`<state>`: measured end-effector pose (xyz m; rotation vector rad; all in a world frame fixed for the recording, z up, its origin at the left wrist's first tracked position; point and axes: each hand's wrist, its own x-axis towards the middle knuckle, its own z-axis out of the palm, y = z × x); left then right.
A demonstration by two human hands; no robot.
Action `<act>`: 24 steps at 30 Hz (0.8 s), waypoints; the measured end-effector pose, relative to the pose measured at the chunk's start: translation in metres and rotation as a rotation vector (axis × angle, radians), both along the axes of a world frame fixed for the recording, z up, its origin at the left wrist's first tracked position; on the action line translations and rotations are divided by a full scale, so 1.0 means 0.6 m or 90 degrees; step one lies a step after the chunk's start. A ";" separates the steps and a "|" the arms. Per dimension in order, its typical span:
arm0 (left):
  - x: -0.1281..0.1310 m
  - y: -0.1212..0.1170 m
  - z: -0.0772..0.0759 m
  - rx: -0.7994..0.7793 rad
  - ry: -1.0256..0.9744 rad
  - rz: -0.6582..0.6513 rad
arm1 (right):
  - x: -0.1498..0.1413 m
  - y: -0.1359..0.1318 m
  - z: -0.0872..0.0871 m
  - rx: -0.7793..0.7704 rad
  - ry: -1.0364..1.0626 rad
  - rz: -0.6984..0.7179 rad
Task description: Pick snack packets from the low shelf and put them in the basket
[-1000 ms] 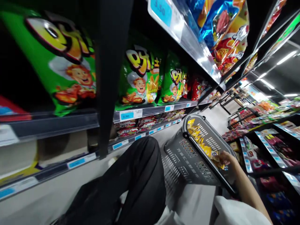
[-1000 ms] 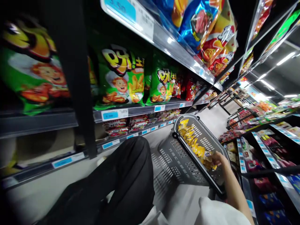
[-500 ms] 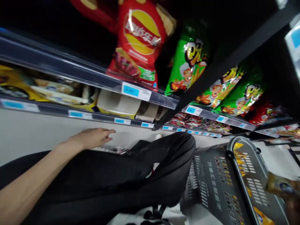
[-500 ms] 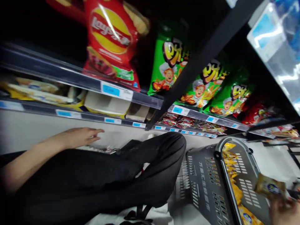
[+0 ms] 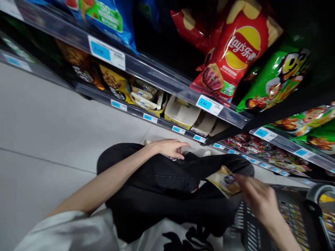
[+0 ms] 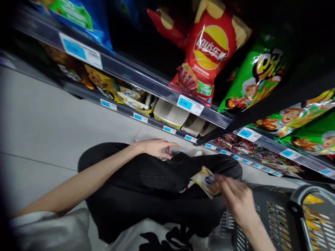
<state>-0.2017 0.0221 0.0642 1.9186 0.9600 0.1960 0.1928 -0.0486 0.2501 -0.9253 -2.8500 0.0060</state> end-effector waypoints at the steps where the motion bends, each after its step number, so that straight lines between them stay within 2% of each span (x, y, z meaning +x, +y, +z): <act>1: 0.005 -0.001 -0.004 -0.028 -0.059 -0.016 | -0.034 0.018 -0.035 -0.008 -0.002 0.047; 3: 0.012 -0.003 -0.016 -0.081 -0.144 -0.030 | -0.097 0.054 -0.094 -0.019 -0.035 0.119; 6: 0.016 -0.002 -0.037 -0.138 -0.185 -0.025 | -0.171 0.107 -0.155 -0.054 -0.071 0.181; 11: 0.011 0.013 -0.058 -0.139 -0.072 0.020 | -0.235 0.190 -0.211 -0.057 -0.110 0.249; 14: 0.009 0.021 -0.064 -0.178 -0.056 0.035 | -0.238 0.216 -0.240 -0.073 -0.042 0.211; 18: 0.009 0.023 -0.076 -0.171 -0.071 0.073 | -0.226 0.202 -0.266 -0.105 0.033 0.142; 24: 0.005 0.020 -0.091 -0.183 0.005 0.063 | -0.234 0.155 -0.251 -0.148 -0.050 0.262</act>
